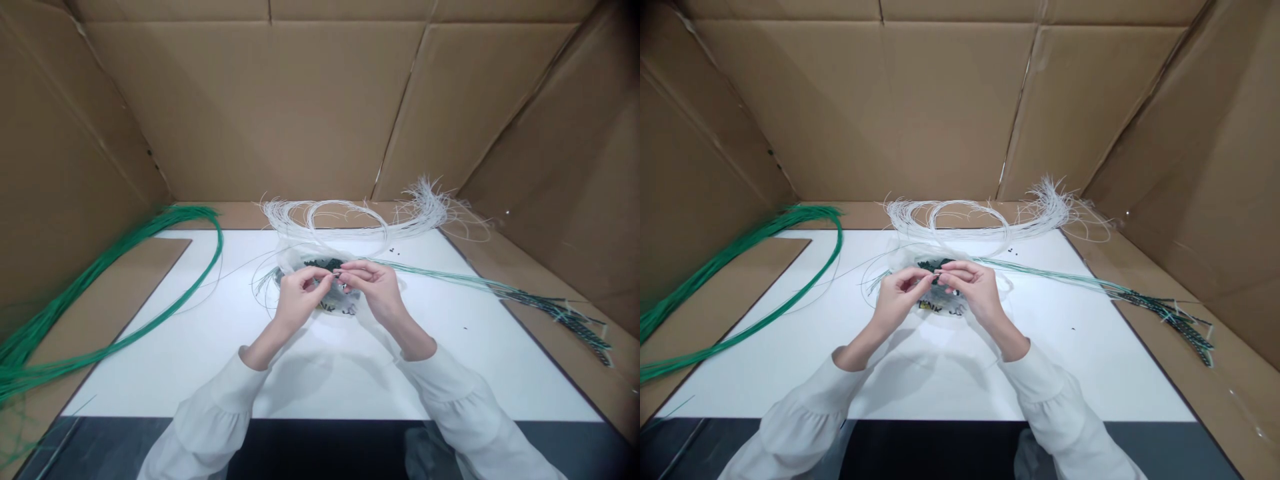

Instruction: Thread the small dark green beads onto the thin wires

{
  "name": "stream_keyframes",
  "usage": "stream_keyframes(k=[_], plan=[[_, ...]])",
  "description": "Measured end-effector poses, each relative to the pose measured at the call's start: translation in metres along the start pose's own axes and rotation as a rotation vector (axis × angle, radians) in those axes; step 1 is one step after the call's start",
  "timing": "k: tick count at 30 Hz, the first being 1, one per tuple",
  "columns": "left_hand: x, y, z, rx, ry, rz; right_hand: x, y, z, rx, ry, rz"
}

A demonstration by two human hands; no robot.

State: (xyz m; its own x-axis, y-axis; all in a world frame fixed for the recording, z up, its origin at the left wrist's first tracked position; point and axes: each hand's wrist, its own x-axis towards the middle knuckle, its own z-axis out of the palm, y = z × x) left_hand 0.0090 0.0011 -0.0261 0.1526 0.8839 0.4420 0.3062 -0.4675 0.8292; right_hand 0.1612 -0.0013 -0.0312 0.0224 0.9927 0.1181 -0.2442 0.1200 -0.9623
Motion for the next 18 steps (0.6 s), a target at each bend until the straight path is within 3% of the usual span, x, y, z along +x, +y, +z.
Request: stream_keyframes(k=[8, 13, 18], plan=[[0.0010, -0.0008, -0.0012, 0.162, 0.013, 0.120, -0.0020, -0.0024, 0.0017, -0.136, 0.035, -0.057], [0.0009, -0.0060, -0.0016, 0.279, -0.001, 0.220, -0.0046, 0.0034, -0.0024, -0.328, 0.024, -0.173], [0.0004, -0.0072, -0.0015, 0.310, -0.012, 0.235, -0.0049, 0.0053, -0.0042, -0.509, -0.001, -0.304]])
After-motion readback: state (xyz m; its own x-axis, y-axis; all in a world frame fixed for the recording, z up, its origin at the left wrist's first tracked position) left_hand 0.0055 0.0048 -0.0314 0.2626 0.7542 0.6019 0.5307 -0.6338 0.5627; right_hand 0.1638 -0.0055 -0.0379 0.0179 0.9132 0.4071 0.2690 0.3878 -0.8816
